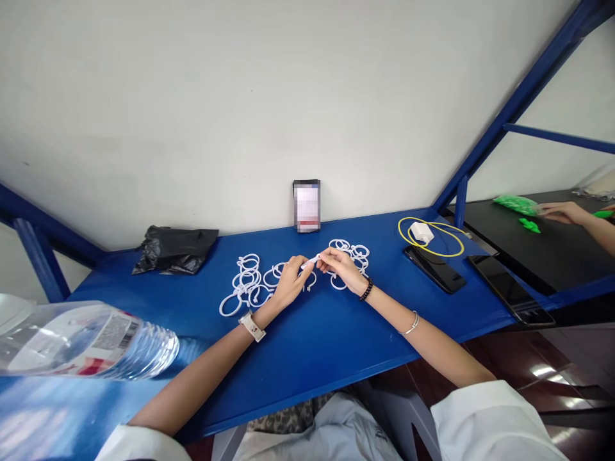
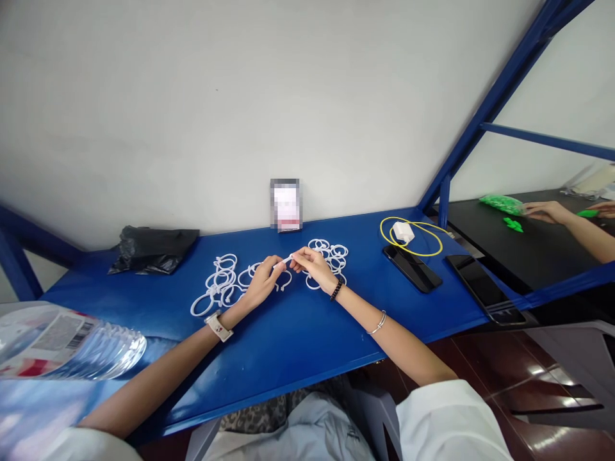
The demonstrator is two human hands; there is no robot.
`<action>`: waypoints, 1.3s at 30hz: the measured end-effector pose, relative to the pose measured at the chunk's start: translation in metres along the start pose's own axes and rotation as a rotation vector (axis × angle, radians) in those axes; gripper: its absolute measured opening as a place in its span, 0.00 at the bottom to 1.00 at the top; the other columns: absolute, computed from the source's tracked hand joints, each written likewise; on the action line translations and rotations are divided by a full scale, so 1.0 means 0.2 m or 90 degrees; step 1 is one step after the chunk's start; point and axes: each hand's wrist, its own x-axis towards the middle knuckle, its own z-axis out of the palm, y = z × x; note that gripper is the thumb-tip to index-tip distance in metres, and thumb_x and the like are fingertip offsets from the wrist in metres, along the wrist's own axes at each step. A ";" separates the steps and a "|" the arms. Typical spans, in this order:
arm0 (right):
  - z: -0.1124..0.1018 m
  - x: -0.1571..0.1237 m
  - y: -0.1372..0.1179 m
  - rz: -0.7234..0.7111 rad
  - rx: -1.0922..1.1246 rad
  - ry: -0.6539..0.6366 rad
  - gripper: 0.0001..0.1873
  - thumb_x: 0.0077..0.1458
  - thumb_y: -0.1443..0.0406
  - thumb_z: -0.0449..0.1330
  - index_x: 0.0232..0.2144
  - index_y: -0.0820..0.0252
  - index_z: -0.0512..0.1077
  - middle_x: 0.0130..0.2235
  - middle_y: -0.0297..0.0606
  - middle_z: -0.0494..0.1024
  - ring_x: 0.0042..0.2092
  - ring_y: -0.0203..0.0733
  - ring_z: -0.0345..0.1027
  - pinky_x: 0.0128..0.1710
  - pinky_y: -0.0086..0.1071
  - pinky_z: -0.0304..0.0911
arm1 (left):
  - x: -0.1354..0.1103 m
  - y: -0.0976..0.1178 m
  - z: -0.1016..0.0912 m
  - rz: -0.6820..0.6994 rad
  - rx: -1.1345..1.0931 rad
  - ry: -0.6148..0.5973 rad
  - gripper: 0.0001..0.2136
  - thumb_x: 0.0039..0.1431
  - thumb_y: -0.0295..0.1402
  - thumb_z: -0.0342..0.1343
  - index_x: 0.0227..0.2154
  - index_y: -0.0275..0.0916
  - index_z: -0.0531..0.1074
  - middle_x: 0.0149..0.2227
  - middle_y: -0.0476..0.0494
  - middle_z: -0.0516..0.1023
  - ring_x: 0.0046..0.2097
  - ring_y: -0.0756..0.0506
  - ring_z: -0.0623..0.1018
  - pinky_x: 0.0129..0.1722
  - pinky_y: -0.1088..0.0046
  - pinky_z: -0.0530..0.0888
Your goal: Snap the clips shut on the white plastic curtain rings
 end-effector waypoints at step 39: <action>-0.11 0.00 -0.15 -0.164 -0.536 0.052 0.18 0.60 0.60 0.47 0.19 0.59 0.58 0.21 0.29 0.62 0.24 0.34 0.56 0.26 0.28 0.49 | -0.02 0.03 0.01 0.076 0.032 -0.028 0.09 0.59 0.37 0.52 0.40 0.40 0.65 0.40 0.45 0.71 0.44 0.44 0.69 0.46 0.66 0.66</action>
